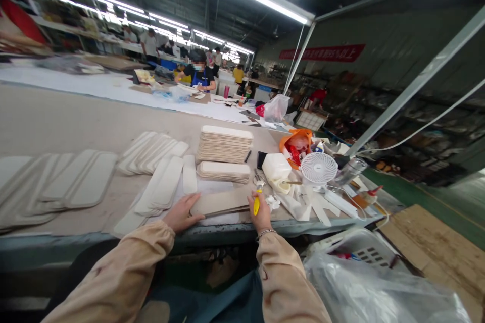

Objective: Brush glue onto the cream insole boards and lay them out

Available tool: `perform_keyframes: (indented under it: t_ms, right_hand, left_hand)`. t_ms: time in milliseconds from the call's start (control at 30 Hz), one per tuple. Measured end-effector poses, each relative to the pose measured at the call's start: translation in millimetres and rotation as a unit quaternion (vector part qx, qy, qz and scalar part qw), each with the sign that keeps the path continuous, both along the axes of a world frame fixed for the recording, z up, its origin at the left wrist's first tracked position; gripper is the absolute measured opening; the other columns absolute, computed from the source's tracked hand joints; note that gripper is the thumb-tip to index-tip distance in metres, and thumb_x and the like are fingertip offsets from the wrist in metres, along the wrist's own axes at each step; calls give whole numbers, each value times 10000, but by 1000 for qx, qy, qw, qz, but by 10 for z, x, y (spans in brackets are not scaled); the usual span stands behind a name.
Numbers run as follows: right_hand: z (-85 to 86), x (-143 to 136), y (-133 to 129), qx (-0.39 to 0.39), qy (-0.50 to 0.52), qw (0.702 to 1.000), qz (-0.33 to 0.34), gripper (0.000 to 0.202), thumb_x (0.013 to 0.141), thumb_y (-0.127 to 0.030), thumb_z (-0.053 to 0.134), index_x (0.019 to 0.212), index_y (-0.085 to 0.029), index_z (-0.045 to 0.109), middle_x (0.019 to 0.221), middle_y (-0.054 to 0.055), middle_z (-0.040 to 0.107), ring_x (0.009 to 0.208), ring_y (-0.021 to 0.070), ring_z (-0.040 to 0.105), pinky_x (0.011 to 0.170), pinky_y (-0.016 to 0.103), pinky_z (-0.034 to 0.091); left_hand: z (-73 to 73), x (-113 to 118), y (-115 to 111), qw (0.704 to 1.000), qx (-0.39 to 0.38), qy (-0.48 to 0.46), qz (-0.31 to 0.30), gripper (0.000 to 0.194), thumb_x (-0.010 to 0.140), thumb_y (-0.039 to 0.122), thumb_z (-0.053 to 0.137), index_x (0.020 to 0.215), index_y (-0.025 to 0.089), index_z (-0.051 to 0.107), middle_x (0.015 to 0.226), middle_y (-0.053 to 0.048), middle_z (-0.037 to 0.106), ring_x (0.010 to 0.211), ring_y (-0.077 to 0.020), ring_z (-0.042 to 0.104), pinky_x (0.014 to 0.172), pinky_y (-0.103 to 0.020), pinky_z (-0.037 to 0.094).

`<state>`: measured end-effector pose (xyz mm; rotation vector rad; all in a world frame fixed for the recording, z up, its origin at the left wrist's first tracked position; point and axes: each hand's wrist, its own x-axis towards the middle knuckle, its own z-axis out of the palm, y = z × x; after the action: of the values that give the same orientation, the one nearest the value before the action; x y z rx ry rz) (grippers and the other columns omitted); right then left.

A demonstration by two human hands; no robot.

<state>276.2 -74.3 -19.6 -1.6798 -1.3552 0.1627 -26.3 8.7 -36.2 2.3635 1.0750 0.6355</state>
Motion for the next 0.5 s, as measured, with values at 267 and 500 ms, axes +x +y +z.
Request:
perform_keyframes:
  t_ms: [267,500]
  right_hand:
    - [446,154,-775,58,126,988,-62,389,839,-562,544,964,-195,576,779,35,599,691,209,604,653,368,557]
    - [869,673,-1032,94,200,964,-146,406,766,-596,614,778,-191,581,561,-40,477,463,131,468,453,274,466]
  left_hand:
    - [50,-27,-46,999,11,-41,25,700,729,499,648,1318,149,506,1379,-173,507,1297,-316,453,1108,-459,348]
    - [65,-53,-91,998,10,-58,29,663,712,409,674,1309,163,522,1335,-161,543,1255,-308,503,1080,-450,404]
